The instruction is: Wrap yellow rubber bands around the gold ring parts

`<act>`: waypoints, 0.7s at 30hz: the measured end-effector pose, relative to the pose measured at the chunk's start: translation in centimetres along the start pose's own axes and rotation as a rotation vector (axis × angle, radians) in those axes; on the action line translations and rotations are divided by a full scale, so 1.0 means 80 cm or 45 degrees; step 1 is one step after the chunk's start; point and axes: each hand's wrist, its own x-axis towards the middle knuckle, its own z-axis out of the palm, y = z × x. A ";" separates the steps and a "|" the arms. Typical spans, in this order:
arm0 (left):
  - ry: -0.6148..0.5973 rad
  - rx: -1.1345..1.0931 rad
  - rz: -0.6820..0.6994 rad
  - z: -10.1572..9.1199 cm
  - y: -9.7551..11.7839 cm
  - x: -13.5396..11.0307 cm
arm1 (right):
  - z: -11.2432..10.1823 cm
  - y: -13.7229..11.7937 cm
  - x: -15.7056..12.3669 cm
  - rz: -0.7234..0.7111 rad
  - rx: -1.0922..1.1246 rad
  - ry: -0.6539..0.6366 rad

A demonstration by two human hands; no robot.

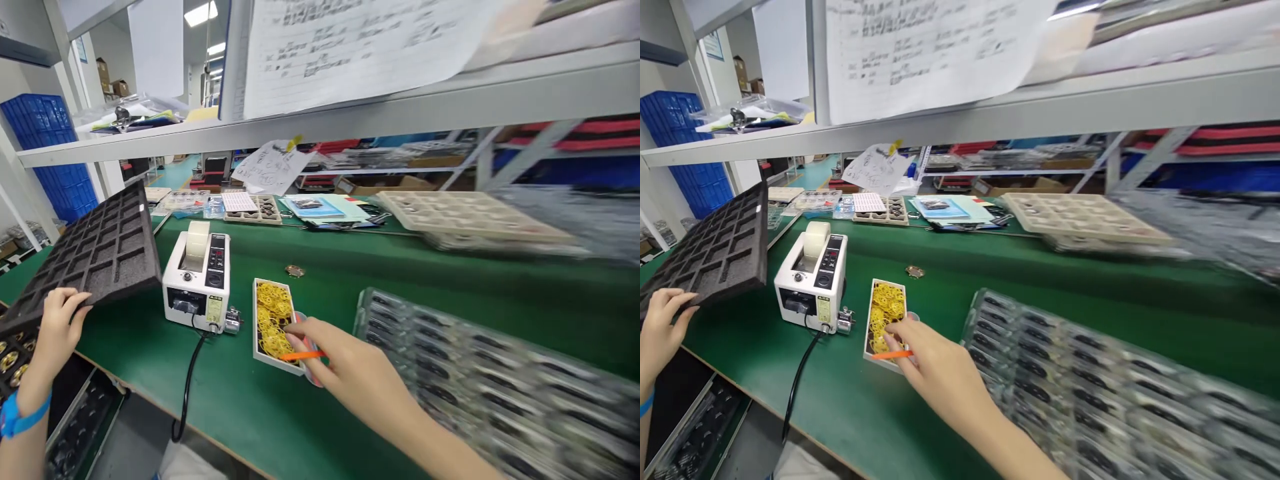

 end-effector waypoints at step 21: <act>0.253 -0.546 1.394 0.025 0.328 0.115 | -0.113 -0.032 -0.142 1.325 1.203 0.722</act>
